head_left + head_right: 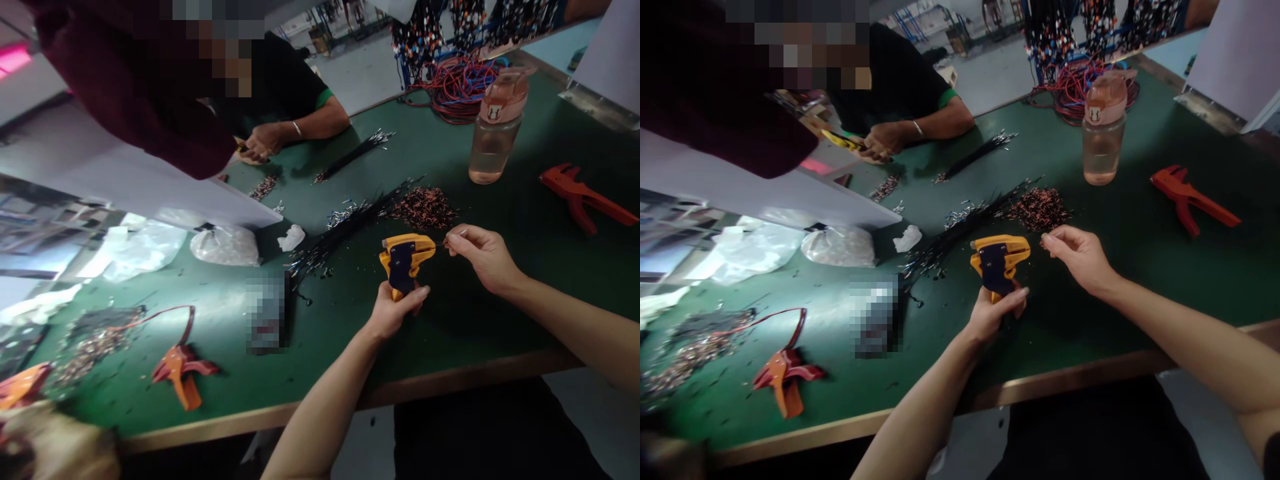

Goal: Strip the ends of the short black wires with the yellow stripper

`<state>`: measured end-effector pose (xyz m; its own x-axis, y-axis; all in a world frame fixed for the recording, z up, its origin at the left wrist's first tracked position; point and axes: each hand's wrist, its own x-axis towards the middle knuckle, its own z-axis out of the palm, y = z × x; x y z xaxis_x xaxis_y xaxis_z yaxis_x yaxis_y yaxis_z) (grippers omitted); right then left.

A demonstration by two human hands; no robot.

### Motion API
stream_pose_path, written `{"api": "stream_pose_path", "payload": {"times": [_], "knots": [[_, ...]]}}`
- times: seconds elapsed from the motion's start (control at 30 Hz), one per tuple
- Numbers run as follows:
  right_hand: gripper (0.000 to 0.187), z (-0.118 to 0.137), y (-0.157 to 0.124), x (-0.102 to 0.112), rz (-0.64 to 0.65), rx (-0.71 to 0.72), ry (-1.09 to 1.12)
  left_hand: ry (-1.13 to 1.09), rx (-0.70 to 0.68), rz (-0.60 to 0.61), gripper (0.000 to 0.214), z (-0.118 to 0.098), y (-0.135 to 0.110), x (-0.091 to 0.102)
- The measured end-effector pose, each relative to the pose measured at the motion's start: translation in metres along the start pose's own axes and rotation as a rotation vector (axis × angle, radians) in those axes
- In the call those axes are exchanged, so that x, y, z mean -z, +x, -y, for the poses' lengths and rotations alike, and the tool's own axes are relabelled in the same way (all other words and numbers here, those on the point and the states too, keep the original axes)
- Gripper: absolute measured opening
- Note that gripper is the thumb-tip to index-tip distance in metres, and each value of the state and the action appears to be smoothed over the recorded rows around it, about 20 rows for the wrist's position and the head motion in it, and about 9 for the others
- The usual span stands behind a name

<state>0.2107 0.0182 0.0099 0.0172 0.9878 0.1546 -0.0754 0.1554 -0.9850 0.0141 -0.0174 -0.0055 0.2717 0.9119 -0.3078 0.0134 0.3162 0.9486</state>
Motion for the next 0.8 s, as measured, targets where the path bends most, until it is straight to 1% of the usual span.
{"api": "stream_pose_path", "payload": {"times": [0.17,0.27,0.33,0.43,0.5,0.57,0.7,0.8], "knots": [[0.033,-0.002,0.001,-0.001,-0.040,-0.012,0.006,-0.142,-0.037,0.125,0.042,0.000,0.004,0.002],[0.030,-0.006,0.002,0.001,-0.091,0.009,-0.017,-0.240,-0.046,0.132,0.045,0.000,0.005,0.006],[0.029,-0.007,0.001,0.002,-0.130,0.055,-0.079,-0.288,-0.059,0.116,0.045,-0.001,0.005,0.008],[0.028,-0.007,-0.001,0.002,-0.149,0.191,-0.246,-0.327,-0.114,0.125,0.042,-0.002,0.005,0.011],[0.026,-0.007,-0.003,-0.001,-0.120,0.298,-0.340,-0.333,-0.148,0.131,0.044,-0.002,0.005,0.012],[0.023,-0.007,-0.006,-0.004,-0.074,0.366,-0.388,-0.325,-0.155,0.146,0.052,-0.001,0.005,0.013],[0.020,-0.011,-0.011,-0.009,-0.008,0.371,-0.412,-0.319,-0.135,0.192,0.072,0.002,0.006,0.015],[0.017,-0.012,-0.011,-0.008,0.030,0.359,-0.411,-0.337,-0.121,0.174,0.072,0.001,0.005,0.014]]}}
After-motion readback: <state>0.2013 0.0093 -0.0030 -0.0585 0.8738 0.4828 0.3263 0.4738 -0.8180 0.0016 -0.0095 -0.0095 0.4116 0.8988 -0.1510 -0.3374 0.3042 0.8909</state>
